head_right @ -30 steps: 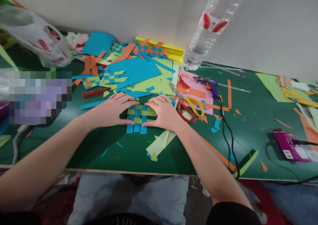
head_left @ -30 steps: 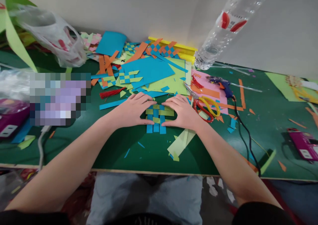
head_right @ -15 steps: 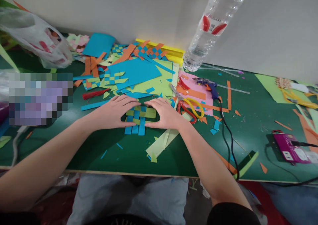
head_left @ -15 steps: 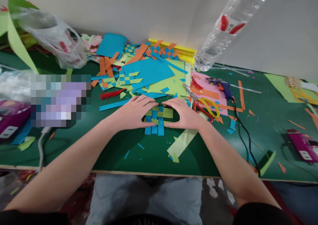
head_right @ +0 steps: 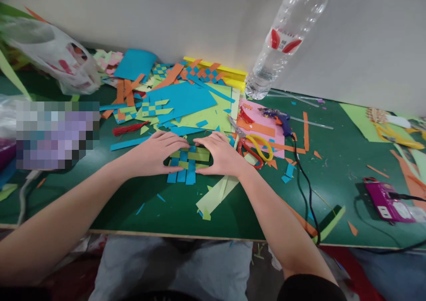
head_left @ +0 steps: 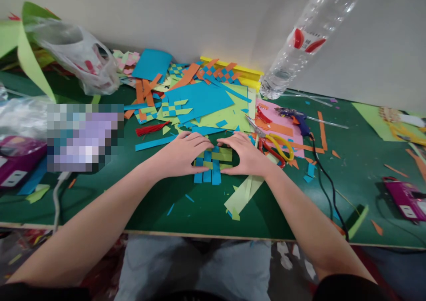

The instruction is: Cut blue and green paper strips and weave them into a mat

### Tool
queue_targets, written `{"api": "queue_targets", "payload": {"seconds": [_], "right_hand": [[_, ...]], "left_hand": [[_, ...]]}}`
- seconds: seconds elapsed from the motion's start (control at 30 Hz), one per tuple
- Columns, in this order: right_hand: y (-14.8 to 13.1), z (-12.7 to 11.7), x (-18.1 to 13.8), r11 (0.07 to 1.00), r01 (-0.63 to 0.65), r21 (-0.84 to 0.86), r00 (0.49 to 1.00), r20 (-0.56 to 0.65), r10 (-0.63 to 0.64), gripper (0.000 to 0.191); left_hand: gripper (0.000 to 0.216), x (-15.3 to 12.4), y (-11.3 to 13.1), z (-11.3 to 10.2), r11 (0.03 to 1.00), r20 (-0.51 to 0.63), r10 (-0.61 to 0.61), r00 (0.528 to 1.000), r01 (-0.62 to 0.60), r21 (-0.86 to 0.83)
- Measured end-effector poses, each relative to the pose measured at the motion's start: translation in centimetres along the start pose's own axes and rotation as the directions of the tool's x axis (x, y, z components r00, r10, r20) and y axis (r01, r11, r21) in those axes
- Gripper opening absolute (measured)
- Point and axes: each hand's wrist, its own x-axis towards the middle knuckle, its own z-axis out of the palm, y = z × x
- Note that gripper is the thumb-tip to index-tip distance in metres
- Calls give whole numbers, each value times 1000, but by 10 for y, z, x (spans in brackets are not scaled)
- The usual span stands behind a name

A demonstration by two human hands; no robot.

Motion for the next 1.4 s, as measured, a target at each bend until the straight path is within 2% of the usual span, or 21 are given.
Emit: {"api": "queue_targets", "payload": {"seconds": [0.37,0.5,0.57,0.63,0.77,0.93,1.4], "right_hand": [[1,1,2,996,62,-67,998,-25,-64,64],[1,0,2,996,66,-64,997,-43,-69,60],[1,0,2,996,62,-63,997,-38,-65,63],[2,1,2,996,61,-64,998,-27,-63,71],[3,2,3,995,70,-71,997,-22,-72,79],[4,3,4,992,98,-74,995,-30,-100,72],[2,3,6,991,119,-62,992,-30,-121,57]], "left_hand": [[47,0,2,-1,1000,-17,-12,1000,12,-24],[63,-4,-10,-6,997,-11,-44,999,43,-69],[76,-7,-17,-9,988,54,-62,997,69,-136],[81,-8,-23,-12,980,98,-86,991,102,-172],[80,-9,-27,-17,971,142,-92,986,121,-207],[73,-10,-29,-17,969,143,-107,984,136,-208],[71,-8,-25,-15,966,145,-59,988,94,-242]]}}
